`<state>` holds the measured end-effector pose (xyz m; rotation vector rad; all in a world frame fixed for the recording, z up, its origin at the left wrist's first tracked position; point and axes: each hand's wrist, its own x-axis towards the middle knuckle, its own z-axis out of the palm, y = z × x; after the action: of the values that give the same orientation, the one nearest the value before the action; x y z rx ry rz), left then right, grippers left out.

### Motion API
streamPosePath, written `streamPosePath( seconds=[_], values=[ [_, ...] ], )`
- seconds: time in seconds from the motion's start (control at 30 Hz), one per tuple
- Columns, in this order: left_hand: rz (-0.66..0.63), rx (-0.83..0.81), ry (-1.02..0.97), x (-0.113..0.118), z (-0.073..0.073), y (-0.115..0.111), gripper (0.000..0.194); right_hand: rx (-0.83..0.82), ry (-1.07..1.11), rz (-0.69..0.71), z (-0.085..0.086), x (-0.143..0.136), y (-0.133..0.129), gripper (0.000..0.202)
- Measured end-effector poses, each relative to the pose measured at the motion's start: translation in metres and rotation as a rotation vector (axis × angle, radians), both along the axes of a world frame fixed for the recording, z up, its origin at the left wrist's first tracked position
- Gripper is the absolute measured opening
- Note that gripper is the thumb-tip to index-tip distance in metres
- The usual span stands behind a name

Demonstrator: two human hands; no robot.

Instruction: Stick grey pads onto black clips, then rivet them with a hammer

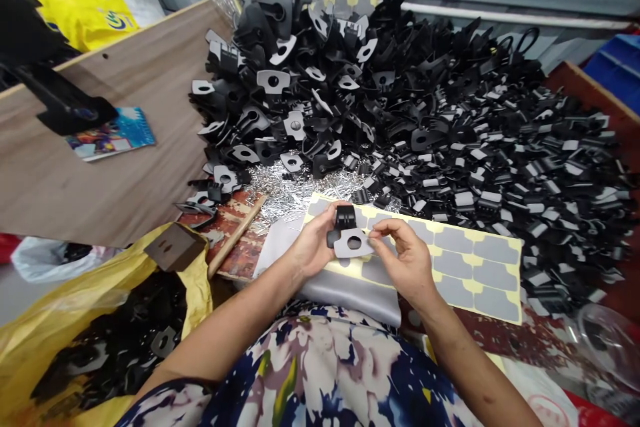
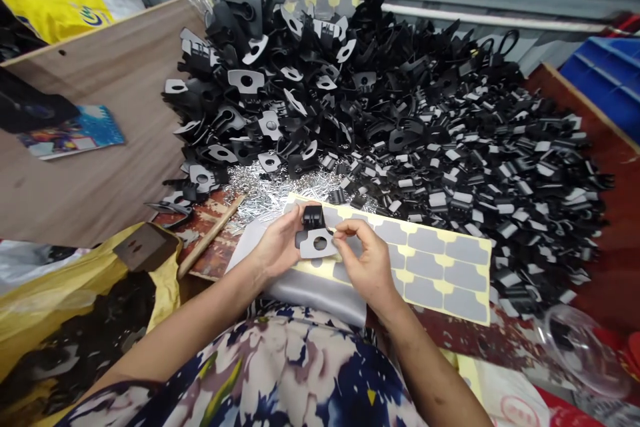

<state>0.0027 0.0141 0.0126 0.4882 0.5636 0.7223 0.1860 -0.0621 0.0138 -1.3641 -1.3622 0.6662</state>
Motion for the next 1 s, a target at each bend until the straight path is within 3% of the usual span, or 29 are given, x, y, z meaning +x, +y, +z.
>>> streamPosePath(
  seconds=[0.23,0.7,1.0],
  values=[
    [-0.052,-0.043,-0.098,0.000,0.002,-0.002,0.032,0.008,-0.010,-0.026,-0.014,-0.005,0.007,0.010],
    [-0.011,-0.061,-0.103,0.001,-0.001,-0.004,0.031,0.036,-0.048,-0.048,-0.015,-0.015,0.006,0.007],
    [0.008,-0.086,-0.050,0.000,0.000,-0.004,0.028,0.025,0.037,-0.074,-0.023,-0.014,0.009,0.009]
  ],
)
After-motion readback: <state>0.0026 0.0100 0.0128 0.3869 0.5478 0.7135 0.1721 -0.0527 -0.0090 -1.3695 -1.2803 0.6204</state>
